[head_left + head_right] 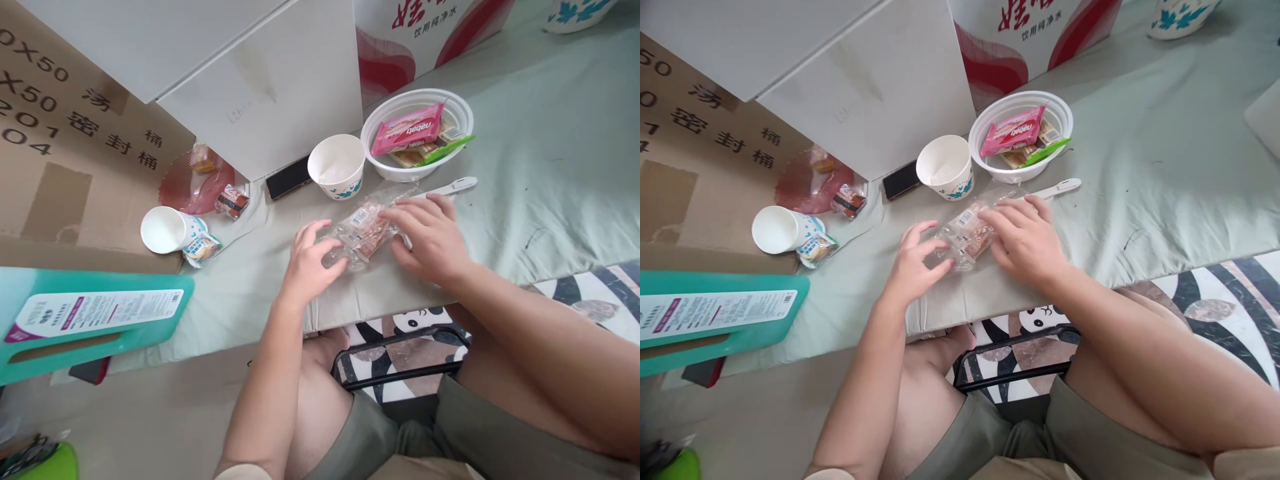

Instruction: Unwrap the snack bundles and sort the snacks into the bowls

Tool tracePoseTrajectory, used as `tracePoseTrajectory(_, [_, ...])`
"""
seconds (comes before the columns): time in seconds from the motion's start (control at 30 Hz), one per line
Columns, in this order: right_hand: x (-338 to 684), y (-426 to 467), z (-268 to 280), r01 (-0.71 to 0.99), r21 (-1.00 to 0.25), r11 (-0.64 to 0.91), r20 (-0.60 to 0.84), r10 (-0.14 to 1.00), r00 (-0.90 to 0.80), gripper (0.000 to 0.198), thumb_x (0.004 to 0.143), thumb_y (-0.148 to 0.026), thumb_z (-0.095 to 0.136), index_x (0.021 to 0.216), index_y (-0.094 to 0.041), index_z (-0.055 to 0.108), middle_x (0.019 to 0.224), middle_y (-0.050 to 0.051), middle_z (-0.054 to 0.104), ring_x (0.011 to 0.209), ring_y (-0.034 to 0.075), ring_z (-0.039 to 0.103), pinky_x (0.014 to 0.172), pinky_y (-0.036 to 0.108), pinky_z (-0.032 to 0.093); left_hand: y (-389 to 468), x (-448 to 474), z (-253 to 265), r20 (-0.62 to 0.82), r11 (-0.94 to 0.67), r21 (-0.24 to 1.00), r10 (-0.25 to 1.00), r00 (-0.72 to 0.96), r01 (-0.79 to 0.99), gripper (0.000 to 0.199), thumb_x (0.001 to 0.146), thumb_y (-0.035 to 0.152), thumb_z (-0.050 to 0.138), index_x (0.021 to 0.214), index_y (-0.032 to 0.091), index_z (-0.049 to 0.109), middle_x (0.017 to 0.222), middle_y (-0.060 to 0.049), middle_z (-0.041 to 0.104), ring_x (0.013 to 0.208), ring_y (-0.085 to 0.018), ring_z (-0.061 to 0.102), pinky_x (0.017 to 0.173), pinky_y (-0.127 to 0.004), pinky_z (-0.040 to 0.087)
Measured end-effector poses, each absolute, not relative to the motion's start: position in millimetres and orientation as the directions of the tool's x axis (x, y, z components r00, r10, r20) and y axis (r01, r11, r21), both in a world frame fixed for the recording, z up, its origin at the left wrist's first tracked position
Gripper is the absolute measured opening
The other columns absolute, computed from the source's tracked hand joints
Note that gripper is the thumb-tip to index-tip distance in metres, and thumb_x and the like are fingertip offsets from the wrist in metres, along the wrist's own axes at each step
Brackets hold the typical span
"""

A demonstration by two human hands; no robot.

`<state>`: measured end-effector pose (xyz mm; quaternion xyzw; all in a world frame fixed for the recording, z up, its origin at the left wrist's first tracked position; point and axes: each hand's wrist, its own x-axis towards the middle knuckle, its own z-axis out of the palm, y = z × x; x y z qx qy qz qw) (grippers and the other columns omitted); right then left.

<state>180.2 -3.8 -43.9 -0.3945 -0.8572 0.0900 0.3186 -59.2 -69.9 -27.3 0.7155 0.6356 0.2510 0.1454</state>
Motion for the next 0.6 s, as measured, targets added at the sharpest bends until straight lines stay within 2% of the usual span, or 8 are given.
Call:
tracePoseTrajectory(0.03, [178.6, -3.7, -44.8, 0.621, -0.388, 0.681, 0.455, 0.728, -0.513, 0.034, 0.087, -0.016, 0.053, 0.116, -0.027, 0.066, 0.106, 0.008, 0.072, 0.111, 0.031, 0.062, 0.106, 0.054, 0.038, -69.3, -58.0, -27.6, 0.167, -0.138, 0.531, 0.984, 0.057, 0.836, 0.005, 0.08, 0.023, 0.073, 0.084, 0.023, 0.073, 0.136, -0.01, 0.062, 0.134, -0.032, 0.053, 0.114, -0.054, 0.042])
tracePoseTrajectory(0.13, [179.0, -2.3, -44.4, 0.59, -0.357, 0.725, 0.473, 0.685, -0.555, 0.022, 0.088, -0.017, 0.051, 0.091, -0.025, 0.071, 0.086, 0.007, 0.069, 0.091, 0.026, 0.062, 0.098, 0.048, 0.042, -68.6, -58.3, -22.6, 0.247, -0.156, 0.591, 0.969, 0.006, 0.791, 0.01, 0.082, 0.022, 0.067, 0.072, 0.022, 0.069, 0.118, -0.009, 0.071, 0.124, -0.029, 0.061, 0.109, -0.051, 0.048])
tracePoseTrajectory(0.23, [184.6, -2.1, -39.4, 0.465, -0.439, 0.769, 0.45, 0.636, -0.627, 0.027, 0.089, -0.016, 0.045, 0.079, -0.023, 0.069, 0.086, 0.007, 0.068, 0.08, 0.021, 0.06, 0.079, 0.037, 0.045, -74.0, -56.7, -6.8, 0.288, -0.212, 0.686, 0.957, 0.007, 0.696, 0.015, 0.079, 0.024, 0.067, 0.065, 0.022, 0.064, 0.089, -0.006, 0.075, 0.096, -0.024, 0.07, 0.09, -0.042, 0.056])
tracePoseTrajectory(0.33, [188.6, -4.3, -35.2, 0.309, -0.57, 0.761, 0.307, 0.546, -0.779, 0.027, 0.087, -0.016, 0.042, 0.077, -0.021, 0.067, 0.095, 0.008, 0.07, 0.073, 0.017, 0.059, 0.063, 0.031, 0.039, -83.5, -54.2, 11.5, 0.014, -0.071, 0.848, 0.994, 0.113, 0.525, 0.019, 0.08, 0.029, 0.065, 0.063, 0.021, 0.065, 0.066, -0.004, 0.07, 0.058, -0.015, 0.061, 0.055, -0.029, 0.048])
tracePoseTrajectory(0.4, [188.4, -6.3, -34.9, 0.278, -0.621, 0.733, 0.172, 0.473, -0.864, 0.025, 0.086, -0.017, 0.043, 0.077, -0.021, 0.066, 0.083, 0.005, 0.069, 0.066, 0.016, 0.056, 0.06, 0.03, 0.036, -87.7, -54.7, 18.0, -0.276, 0.138, 0.89, 0.922, 0.271, 0.434, 0.023, 0.082, 0.035, 0.063, 0.065, 0.02, 0.069, 0.061, -0.003, 0.068, 0.045, -0.011, 0.051, 0.044, -0.026, 0.039])
tracePoseTrajectory(0.47, [186.2, -7.6, -36.2, 0.34, -0.638, 0.691, 0.097, 0.51, -0.855, 0.025, 0.086, -0.018, 0.045, 0.084, -0.021, 0.069, 0.076, 0.003, 0.067, 0.063, 0.016, 0.055, 0.061, 0.03, 0.036, -87.9, -57.3, 16.3, -0.418, 0.261, 0.865, 0.847, 0.328, 0.43, 0.028, 0.083, 0.039, 0.063, 0.065, 0.019, 0.069, 0.058, -0.002, 0.064, 0.041, -0.009, 0.044, 0.041, -0.025, 0.035])
tracePoseTrajectory(0.53, [183.0, -7.5, -39.0, 0.435, -0.625, 0.649, 0.151, 0.647, -0.748, 0.027, 0.089, -0.019, 0.046, 0.096, -0.022, 0.072, 0.085, 0.006, 0.069, 0.071, 0.018, 0.06, 0.065, 0.031, 0.042, -84.1, -61.2, 7.7, -0.312, 0.217, 0.863, 0.939, 0.143, 0.456, 0.03, 0.08, 0.041, 0.066, 0.061, 0.02, 0.061, 0.055, 0.0, 0.056, 0.046, -0.01, 0.043, 0.045, -0.025, 0.036])
tracePoseTrajectory(0.6, [179.9, -5.9, -43.3, 0.487, -0.594, 0.641, 0.279, 0.731, -0.622, 0.029, 0.091, -0.019, 0.047, 0.105, -0.022, 0.072, 0.097, 0.009, 0.069, 0.086, 0.023, 0.064, 0.076, 0.035, 0.049, -78.0, -65.7, -3.2, -0.01, 0.099, 0.835, 0.986, -0.167, 0.54, 0.024, 0.073, 0.039, 0.073, 0.068, 0.021, 0.058, 0.067, 0.0, 0.057, 0.063, -0.013, 0.054, 0.059, -0.027, 0.046])
